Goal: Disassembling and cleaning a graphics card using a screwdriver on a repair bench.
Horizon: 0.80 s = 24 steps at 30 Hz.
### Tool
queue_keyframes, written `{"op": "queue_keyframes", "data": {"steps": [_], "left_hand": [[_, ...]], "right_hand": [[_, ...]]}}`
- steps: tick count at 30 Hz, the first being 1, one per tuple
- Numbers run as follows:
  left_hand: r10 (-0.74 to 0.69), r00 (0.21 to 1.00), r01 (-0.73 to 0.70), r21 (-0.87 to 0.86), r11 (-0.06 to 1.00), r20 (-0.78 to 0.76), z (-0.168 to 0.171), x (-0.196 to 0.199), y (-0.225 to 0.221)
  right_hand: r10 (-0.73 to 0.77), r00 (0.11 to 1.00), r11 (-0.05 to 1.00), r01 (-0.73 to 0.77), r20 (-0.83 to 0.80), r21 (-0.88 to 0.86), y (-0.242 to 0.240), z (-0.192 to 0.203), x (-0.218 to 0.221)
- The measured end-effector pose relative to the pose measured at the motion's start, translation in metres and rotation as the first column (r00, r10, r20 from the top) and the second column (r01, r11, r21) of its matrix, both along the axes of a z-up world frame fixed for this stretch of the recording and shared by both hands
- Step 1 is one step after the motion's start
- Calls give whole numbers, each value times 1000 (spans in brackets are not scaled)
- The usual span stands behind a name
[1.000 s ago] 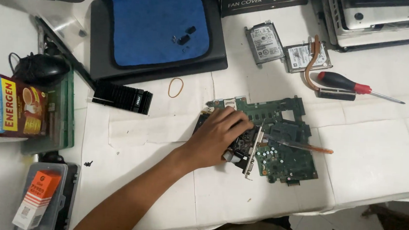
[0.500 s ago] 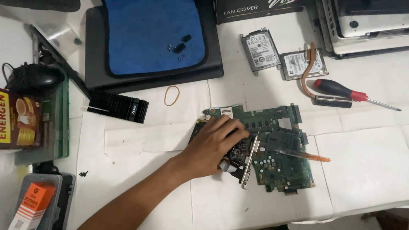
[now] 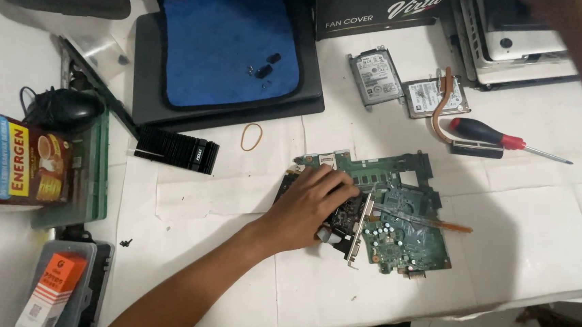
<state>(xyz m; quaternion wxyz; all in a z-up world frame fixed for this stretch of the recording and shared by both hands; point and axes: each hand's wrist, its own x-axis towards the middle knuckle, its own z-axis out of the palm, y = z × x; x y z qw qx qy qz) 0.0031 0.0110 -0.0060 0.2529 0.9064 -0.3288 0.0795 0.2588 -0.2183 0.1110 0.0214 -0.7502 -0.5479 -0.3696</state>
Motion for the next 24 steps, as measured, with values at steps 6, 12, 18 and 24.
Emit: {"op": "queue_keyframes", "data": {"steps": [6,12,18,24], "left_hand": [[17,998,-17,-5,1000,55,-5,0,-2],[21,998,-19,-34,999,63,-4,0,-2],[16,998,-16,-7,1000,59,-6,1,-2],[-2,993,5,-26,1000,121,15,-5,-2]], "right_hand": [[2,990,992,-19,-138,-122,-8,-20,-79],[-308,725,869,-49,-616,-493,-37,-57,-138],[-72,799,921,-177,-597,-347,-50,-93,-149],[31,761,953,-218,-648,-211,-51,-90,-157]]}}
